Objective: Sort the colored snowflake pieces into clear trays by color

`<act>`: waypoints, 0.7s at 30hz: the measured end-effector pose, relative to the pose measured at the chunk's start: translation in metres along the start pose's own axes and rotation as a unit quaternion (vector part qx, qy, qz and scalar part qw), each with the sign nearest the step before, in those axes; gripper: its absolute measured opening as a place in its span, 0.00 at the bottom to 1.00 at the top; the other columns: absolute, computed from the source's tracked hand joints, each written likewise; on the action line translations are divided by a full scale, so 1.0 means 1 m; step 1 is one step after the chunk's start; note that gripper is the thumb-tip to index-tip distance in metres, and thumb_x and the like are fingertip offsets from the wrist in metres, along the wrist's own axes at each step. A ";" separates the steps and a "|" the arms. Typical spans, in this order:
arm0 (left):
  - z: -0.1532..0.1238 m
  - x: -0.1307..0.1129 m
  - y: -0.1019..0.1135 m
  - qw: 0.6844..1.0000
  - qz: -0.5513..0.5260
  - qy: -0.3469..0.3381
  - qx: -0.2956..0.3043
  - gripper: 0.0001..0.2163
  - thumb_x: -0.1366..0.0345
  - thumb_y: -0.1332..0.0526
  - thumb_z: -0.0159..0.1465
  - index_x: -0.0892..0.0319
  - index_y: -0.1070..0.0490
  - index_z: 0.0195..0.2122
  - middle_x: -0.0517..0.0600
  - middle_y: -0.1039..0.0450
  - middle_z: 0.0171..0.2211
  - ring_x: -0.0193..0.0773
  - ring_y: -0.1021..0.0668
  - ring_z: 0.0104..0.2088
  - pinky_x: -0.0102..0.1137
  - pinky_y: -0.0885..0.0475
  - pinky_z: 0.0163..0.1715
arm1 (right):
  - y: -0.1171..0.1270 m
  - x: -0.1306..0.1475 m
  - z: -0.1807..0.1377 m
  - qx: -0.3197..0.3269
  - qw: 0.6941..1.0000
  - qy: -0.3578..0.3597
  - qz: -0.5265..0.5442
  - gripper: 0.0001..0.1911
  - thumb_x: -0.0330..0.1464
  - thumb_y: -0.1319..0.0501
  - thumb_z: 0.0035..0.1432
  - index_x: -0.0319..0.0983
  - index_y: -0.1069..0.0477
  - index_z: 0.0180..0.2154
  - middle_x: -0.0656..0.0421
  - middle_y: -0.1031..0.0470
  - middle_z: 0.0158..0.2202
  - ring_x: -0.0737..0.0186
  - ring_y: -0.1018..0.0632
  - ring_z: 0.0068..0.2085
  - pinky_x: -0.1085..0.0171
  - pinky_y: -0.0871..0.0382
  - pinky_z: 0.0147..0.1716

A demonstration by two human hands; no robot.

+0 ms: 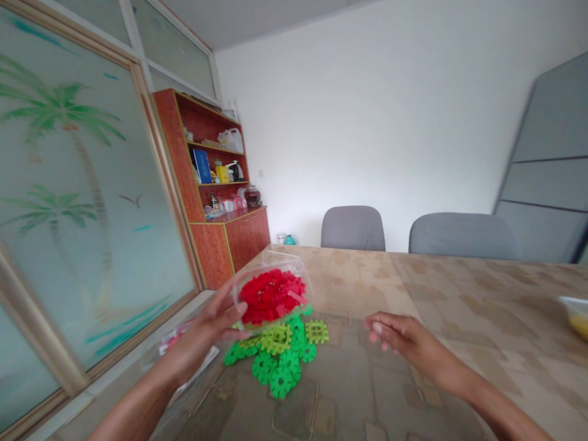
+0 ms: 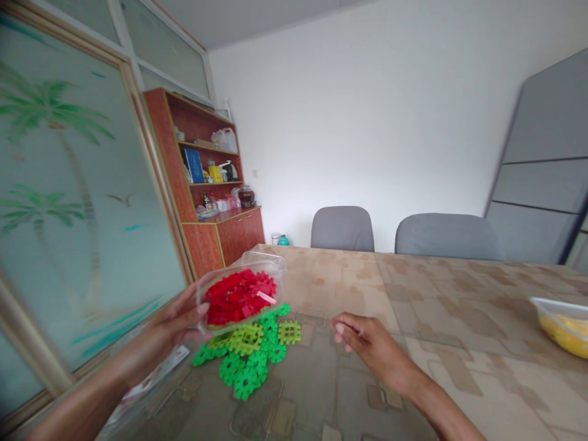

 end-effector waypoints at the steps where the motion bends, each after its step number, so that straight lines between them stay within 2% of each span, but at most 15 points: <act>1: 0.004 0.000 0.014 0.999 0.029 -0.009 -0.033 0.32 0.51 0.39 0.61 0.47 0.50 0.65 0.54 0.41 0.63 0.52 0.29 0.55 0.36 0.23 0.39 | -0.003 0.000 0.000 0.009 1.000 0.002 -0.005 0.27 0.53 0.52 0.62 0.37 0.29 0.36 0.56 0.25 0.32 0.62 0.27 0.30 0.65 0.35 0.28; 5: 0.020 0.019 0.059 0.983 0.125 -0.006 -0.134 0.38 0.49 0.37 0.57 0.51 0.52 0.64 0.57 0.35 0.56 0.47 0.21 0.43 0.36 0.22 0.33 | -0.009 0.001 -0.001 0.030 0.999 0.019 -0.024 0.29 0.53 0.55 0.63 0.37 0.28 0.36 0.55 0.24 0.32 0.62 0.27 0.30 0.65 0.35 0.29; 8: 0.027 0.031 0.074 0.970 0.189 -0.033 -0.147 0.36 0.49 0.39 0.58 0.53 0.53 0.65 0.57 0.33 0.53 0.46 0.20 0.40 0.37 0.22 0.32 | -0.011 -0.002 0.000 0.038 0.999 0.019 -0.034 0.29 0.53 0.55 0.63 0.37 0.28 0.36 0.55 0.24 0.31 0.62 0.27 0.30 0.65 0.35 0.30; 12: 0.029 0.035 0.073 0.926 0.337 -0.073 -0.156 0.33 0.51 0.42 0.60 0.54 0.50 0.65 0.57 0.35 0.57 0.51 0.23 0.47 0.42 0.25 0.42 | -0.015 -0.005 0.000 0.053 0.997 0.018 -0.045 0.28 0.53 0.54 0.62 0.36 0.29 0.35 0.54 0.25 0.30 0.62 0.28 0.29 0.65 0.35 0.29; 16: 0.028 0.030 0.062 0.877 0.442 -0.118 -0.150 0.30 0.55 0.45 0.63 0.54 0.50 0.65 0.55 0.37 0.59 0.50 0.29 0.55 0.44 0.33 0.53 | -0.019 -0.005 -0.001 0.064 0.996 0.019 -0.058 0.27 0.50 0.54 0.63 0.37 0.29 0.33 0.55 0.25 0.29 0.62 0.27 0.29 0.66 0.36 0.29; 18: 0.025 0.026 0.056 0.858 0.475 -0.133 -0.145 0.28 0.56 0.46 0.64 0.53 0.50 0.65 0.55 0.37 0.59 0.49 0.29 0.55 0.42 0.33 0.53 | -0.020 -0.004 -0.001 0.063 0.996 0.024 -0.065 0.25 0.49 0.53 0.64 0.37 0.29 0.32 0.57 0.26 0.28 0.62 0.28 0.29 0.67 0.36 0.28; 21: 0.020 0.020 0.049 0.840 0.509 -0.130 -0.137 0.28 0.57 0.47 0.65 0.52 0.52 0.65 0.55 0.37 0.58 0.46 0.22 0.45 0.38 0.29 0.46 | -0.022 -0.005 -0.002 0.062 0.996 0.030 -0.063 0.22 0.47 0.51 0.64 0.37 0.30 0.31 0.58 0.27 0.27 0.63 0.29 0.28 0.67 0.37 0.28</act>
Point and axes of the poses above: each hand's wrist, its own z-axis towards the middle knuckle, its own y-axis out of the back of the hand, x = y × z, the point moved 7 cm from there along z, towards the middle knuckle
